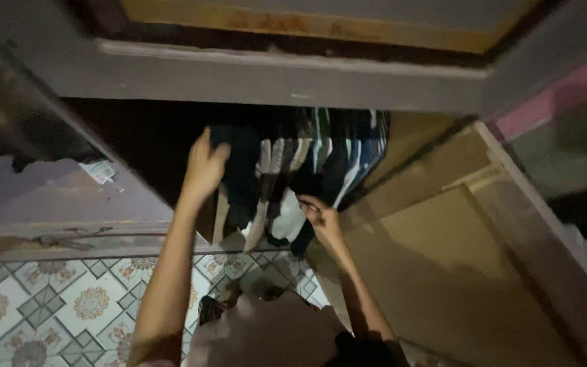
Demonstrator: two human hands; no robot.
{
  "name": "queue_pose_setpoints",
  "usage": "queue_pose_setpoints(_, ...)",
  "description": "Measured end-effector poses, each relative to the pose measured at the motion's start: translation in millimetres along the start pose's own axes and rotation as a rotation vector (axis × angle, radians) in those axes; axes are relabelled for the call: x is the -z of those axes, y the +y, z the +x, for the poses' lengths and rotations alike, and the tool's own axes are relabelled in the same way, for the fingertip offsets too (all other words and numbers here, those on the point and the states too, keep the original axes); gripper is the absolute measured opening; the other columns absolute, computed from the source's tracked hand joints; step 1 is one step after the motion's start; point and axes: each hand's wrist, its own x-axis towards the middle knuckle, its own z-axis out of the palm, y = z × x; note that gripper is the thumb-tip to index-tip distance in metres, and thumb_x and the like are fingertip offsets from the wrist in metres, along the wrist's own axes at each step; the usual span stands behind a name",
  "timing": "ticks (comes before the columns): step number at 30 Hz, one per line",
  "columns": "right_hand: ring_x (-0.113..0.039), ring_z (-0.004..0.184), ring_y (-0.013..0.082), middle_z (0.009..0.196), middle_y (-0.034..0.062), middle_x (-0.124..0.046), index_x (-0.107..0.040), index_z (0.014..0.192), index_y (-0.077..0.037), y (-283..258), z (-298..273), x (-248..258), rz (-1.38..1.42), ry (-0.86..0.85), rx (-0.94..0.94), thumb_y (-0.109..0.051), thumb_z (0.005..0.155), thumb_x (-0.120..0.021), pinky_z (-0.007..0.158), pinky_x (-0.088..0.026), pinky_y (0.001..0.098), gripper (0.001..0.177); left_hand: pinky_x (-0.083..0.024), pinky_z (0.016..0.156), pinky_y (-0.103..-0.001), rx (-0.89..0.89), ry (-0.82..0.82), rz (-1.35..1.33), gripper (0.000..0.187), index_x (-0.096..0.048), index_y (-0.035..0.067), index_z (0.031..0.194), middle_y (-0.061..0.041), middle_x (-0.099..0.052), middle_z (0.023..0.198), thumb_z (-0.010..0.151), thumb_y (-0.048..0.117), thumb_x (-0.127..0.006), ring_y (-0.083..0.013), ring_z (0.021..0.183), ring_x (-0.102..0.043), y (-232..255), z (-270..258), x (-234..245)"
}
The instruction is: The person repeatedly removes shirts and tops from a wardrobe, carries them to a bed, and places them on a growing pile. The person handles items one at a time, including a white shirt, a brown shirt, a gray shirt, a blue Disney shirt, and black tops.
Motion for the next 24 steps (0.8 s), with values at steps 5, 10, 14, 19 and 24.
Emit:
queue_pose_setpoints(5, -0.059, 0.11, 0.0215, 0.123, 0.0139, -0.061, -0.06, 0.145, -0.004, -53.9, 44.6, -5.9, -0.011, -0.117, -0.088, -0.018, 0.107, -0.062, 0.09, -0.05, 0.0336, 0.041, -0.047, 0.098, -0.046, 0.204, -0.154, 0.255, 0.055, -0.059, 0.0, 0.135, -0.027, -0.066, 0.125, 0.08, 0.005, -0.06, -0.0445, 0.117, -0.061, 55.8, -124.3, 93.9)
queue_pose_setpoints(10, -0.049, 0.139, 0.0413, 0.152, 0.0228, -0.05, -0.047, 0.152, -0.004, -129.4, 103.3, -61.5, -0.318, -0.163, 0.584, -0.03, 0.104, -0.067, 0.114, -0.041, 0.0477, 0.058, -0.051, 0.094, -0.041, 0.476, -0.237, 0.248, 0.046, -0.067, 0.002, 0.12, -0.02, -0.074, 0.113, 0.074, -0.002, -0.062, -0.0368, 0.106, -0.069, 73.9, -218.5, 143.3)
queue_pose_setpoints(14, -0.062, 0.127, 0.0304, 0.146, 0.0131, -0.061, -0.062, 0.139, -0.013, -180.1, 96.6, -118.2, -0.323, -0.713, 0.379, -0.033, 0.097, -0.072, 0.107, -0.047, 0.0439, 0.048, -0.05, 0.093, -0.036, 0.498, -0.093, -0.023, 0.053, -0.065, -0.002, 0.122, -0.016, -0.074, 0.112, 0.07, -0.006, -0.058, -0.0268, 0.104, -0.068, 80.3, -287.8, 184.4)
queue_pose_setpoints(19, -0.065, 0.12, 0.0297, 0.13, 0.0104, -0.067, -0.071, 0.124, -0.011, -238.8, 83.9, -169.1, -0.242, -0.484, 0.504, -0.024, 0.094, -0.076, 0.105, -0.051, 0.0414, 0.032, -0.053, 0.088, -0.036, 0.67, 0.09, 0.047, 0.049, -0.066, -0.002, 0.124, -0.016, -0.077, 0.102, 0.075, -0.004, -0.062, -0.0263, 0.097, -0.069, 103.8, -370.1, 253.6)
queue_pose_setpoints(24, -0.057, 0.112, 0.0404, 0.122, 0.0226, -0.062, -0.064, 0.122, 0.004, -291.8, 80.2, -257.8, -0.087, -0.483, 0.869, -0.011, 0.084, -0.076, 0.096, -0.046, 0.0454, 0.043, -0.051, 0.092, -0.033, 0.468, 0.111, 0.21, 0.051, -0.066, -0.003, 0.119, -0.01, -0.074, 0.115, 0.068, -0.003, -0.064, -0.0217, 0.105, -0.069, 134.0, -427.8, 325.7)
